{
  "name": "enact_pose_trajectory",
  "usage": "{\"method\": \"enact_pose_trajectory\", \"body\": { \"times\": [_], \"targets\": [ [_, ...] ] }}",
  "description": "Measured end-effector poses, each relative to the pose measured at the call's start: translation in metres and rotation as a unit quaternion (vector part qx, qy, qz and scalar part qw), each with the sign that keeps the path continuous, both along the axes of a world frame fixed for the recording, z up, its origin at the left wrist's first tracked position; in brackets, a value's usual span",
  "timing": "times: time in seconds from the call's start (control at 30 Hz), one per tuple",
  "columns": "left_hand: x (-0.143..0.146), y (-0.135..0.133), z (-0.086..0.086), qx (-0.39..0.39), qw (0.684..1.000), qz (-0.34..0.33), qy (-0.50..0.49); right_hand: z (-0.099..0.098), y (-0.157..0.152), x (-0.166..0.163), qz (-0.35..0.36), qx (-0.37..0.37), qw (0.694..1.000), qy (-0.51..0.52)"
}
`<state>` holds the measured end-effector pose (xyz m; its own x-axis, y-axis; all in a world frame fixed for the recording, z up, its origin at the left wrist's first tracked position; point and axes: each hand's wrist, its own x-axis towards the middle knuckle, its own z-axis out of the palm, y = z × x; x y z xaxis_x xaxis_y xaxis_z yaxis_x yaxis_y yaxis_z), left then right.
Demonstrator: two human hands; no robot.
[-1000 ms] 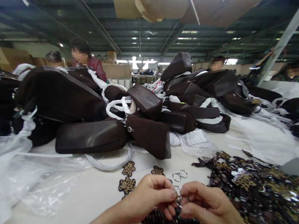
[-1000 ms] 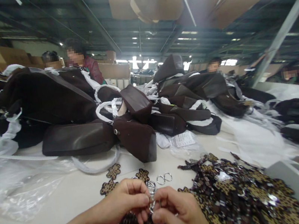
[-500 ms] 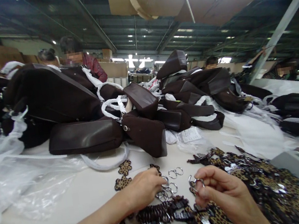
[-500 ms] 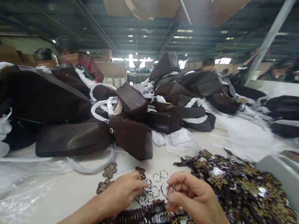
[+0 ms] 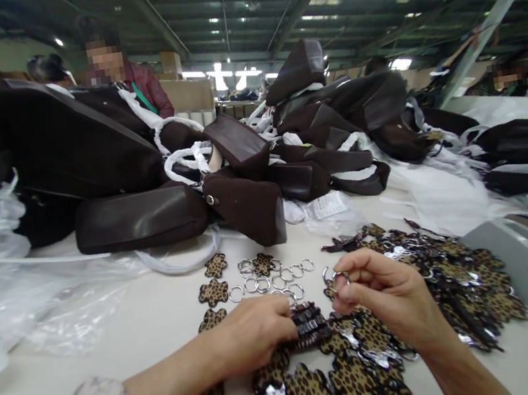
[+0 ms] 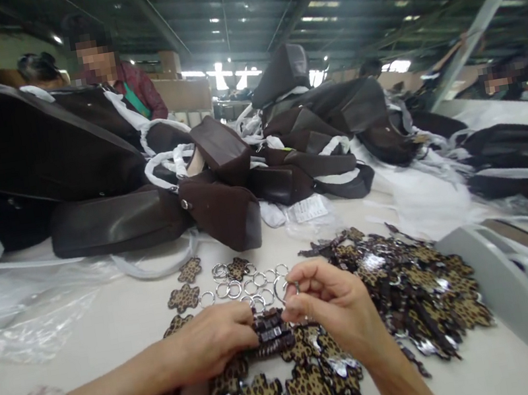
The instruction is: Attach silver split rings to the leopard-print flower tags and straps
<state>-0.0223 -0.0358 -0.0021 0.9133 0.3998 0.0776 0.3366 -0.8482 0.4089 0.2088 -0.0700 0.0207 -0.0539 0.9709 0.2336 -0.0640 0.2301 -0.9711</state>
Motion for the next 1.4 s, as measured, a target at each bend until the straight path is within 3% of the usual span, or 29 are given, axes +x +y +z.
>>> {"method": "enact_pose_trajectory", "body": {
  "times": [0.1, 0.2, 0.37, 0.47, 0.53, 0.6, 0.67, 0.73, 0.77, 0.83, 1.03, 1.17, 1.4],
  "targets": [
    [-0.009, -0.004, 0.017, -0.050, 0.997, 0.062, -0.009, 0.001, -0.002, -0.001, 0.015, -0.011, 1.000, -0.006],
    [-0.018, -0.019, 0.029, -0.056, 0.992, 0.091, 0.071, 0.001, -0.003, -0.002, 0.020, -0.019, 1.000, -0.006],
    [-0.030, -0.045, 0.010, 0.036, 0.990, 0.067, 0.121, 0.000, -0.002, -0.005, 0.032, -0.029, 0.999, -0.013],
    [-0.035, -0.045, 0.002, 0.063, 0.989, 0.073, 0.109, -0.001, -0.003, -0.009, 0.020, -0.040, 0.999, 0.003],
    [-0.038, -0.036, 0.004, 0.023, 0.990, 0.104, 0.089, -0.001, -0.005, -0.012, 0.021, -0.045, 0.999, 0.016],
    [-0.039, -0.025, 0.009, -0.100, 0.982, 0.160, 0.021, -0.001, -0.007, -0.016, 0.035, -0.057, 0.997, 0.028],
    [-0.037, -0.015, 0.014, -0.296, 0.923, 0.232, -0.084, -0.001, -0.009, -0.021, 0.053, -0.088, 0.994, 0.046],
    [-0.033, -0.009, 0.016, -0.464, 0.822, 0.278, -0.177, -0.002, -0.010, -0.026, 0.076, -0.133, 0.986, 0.067],
    [-0.031, -0.007, 0.017, -0.513, 0.782, 0.287, -0.207, -0.003, -0.011, -0.028, 0.094, -0.154, 0.981, 0.077],
    [-0.025, -0.008, 0.019, -0.546, 0.747, 0.290, -0.245, -0.007, -0.011, -0.033, 0.133, -0.183, 0.969, 0.096],
    [-0.019, -0.011, 0.026, -0.511, 0.767, 0.310, -0.235, -0.029, -0.004, -0.042, 0.212, -0.240, 0.939, 0.127],
    [-0.019, -0.010, 0.022, -0.483, 0.779, 0.328, -0.229, -0.043, 0.001, -0.048, 0.239, -0.241, 0.929, 0.146],
    [-0.022, -0.016, 0.020, -0.292, 0.879, 0.273, -0.259, -0.038, 0.000, -0.055, 0.204, -0.269, 0.928, 0.155]
  ]
}}
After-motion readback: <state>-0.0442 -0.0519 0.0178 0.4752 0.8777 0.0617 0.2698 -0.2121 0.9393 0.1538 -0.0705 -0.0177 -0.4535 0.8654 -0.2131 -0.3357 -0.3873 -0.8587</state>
